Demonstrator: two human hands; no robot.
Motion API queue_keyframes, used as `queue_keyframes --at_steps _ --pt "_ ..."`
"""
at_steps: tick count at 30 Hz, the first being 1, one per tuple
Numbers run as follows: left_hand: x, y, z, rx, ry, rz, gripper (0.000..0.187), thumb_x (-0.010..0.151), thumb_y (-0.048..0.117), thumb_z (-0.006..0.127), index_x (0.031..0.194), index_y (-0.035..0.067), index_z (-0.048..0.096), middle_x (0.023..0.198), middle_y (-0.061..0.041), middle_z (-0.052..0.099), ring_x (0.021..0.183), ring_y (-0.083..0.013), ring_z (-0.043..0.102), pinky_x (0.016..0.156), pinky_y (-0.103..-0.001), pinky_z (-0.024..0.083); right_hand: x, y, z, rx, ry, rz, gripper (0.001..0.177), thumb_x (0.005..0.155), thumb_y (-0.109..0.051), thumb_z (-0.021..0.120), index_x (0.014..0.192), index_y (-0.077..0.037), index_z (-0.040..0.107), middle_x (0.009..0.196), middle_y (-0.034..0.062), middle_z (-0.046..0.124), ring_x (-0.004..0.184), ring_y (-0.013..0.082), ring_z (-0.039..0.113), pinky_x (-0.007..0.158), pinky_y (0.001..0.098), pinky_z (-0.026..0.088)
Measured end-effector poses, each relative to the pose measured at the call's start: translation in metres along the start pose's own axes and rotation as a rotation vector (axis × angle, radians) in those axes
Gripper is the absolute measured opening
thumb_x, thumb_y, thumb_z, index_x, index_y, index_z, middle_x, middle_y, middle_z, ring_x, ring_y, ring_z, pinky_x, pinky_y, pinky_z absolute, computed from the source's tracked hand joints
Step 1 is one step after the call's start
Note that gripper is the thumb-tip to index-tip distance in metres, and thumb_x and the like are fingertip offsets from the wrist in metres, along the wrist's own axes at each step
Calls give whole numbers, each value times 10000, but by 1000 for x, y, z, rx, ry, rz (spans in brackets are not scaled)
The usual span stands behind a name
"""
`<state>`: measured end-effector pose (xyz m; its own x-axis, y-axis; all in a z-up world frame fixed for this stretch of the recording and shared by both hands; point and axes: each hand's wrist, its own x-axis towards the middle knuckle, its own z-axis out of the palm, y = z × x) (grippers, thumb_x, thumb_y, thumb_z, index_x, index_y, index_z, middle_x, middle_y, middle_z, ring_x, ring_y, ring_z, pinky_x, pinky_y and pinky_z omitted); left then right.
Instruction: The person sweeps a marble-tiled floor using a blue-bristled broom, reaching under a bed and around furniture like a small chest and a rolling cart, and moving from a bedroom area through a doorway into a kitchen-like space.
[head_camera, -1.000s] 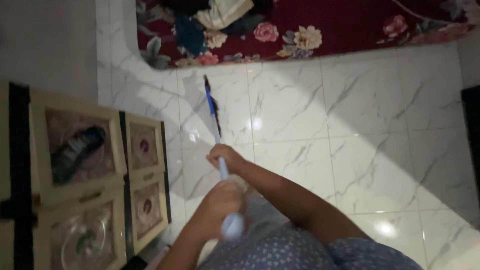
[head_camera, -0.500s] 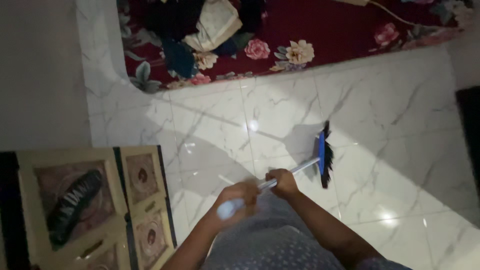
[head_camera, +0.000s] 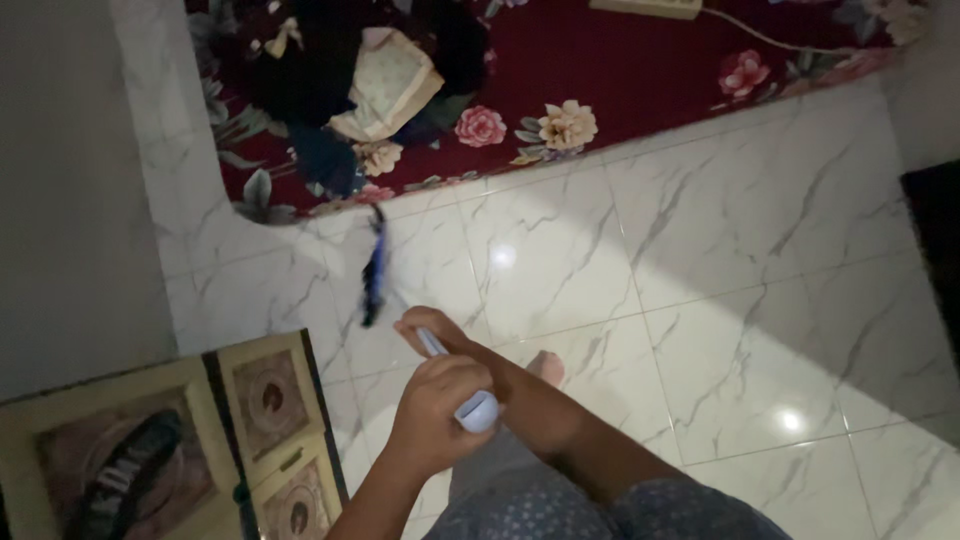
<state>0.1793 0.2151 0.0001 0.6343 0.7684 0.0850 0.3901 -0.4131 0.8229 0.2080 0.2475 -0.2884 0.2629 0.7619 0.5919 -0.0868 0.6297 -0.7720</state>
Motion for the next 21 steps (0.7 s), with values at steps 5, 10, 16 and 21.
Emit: queue_keyframes --at_steps 5,10,16,21 --pt "21 15 1 -84 -162 167 325 691 115 791 1001 76 703 1078 -93 755 1048 -307 727 1013 -434 542 -2 15 -98 506 227 1254 258 932 -185 688 721 -70 593 608 45 550 506 159 493 455 299 376" --pt "68 39 26 -371 -397 84 262 778 135 855 960 66 680 1064 -75 750 1076 -282 731 938 -377 574 10 -23 -194 -678 94 266 212 932 -44 694 757 -32 574 714 149 565 663 313 559 612 404 469" --pt "72 29 85 -577 -530 77 232 825 95 817 990 66 657 1122 -73 761 1126 -263 743 1009 -418 567 -69 -98 -286 -949 96 462 297 877 -59 698 640 -38 521 670 177 562 657 389 549 616 486 444" --pt "86 39 133 -721 -601 110 158 916 59 746 1033 32 644 1164 -103 754 1296 -299 664 1192 -489 418 -96 -147 -341 -998 40 648 245 852 -125 687 639 -80 575 624 140 592 633 375 577 594 491 444"
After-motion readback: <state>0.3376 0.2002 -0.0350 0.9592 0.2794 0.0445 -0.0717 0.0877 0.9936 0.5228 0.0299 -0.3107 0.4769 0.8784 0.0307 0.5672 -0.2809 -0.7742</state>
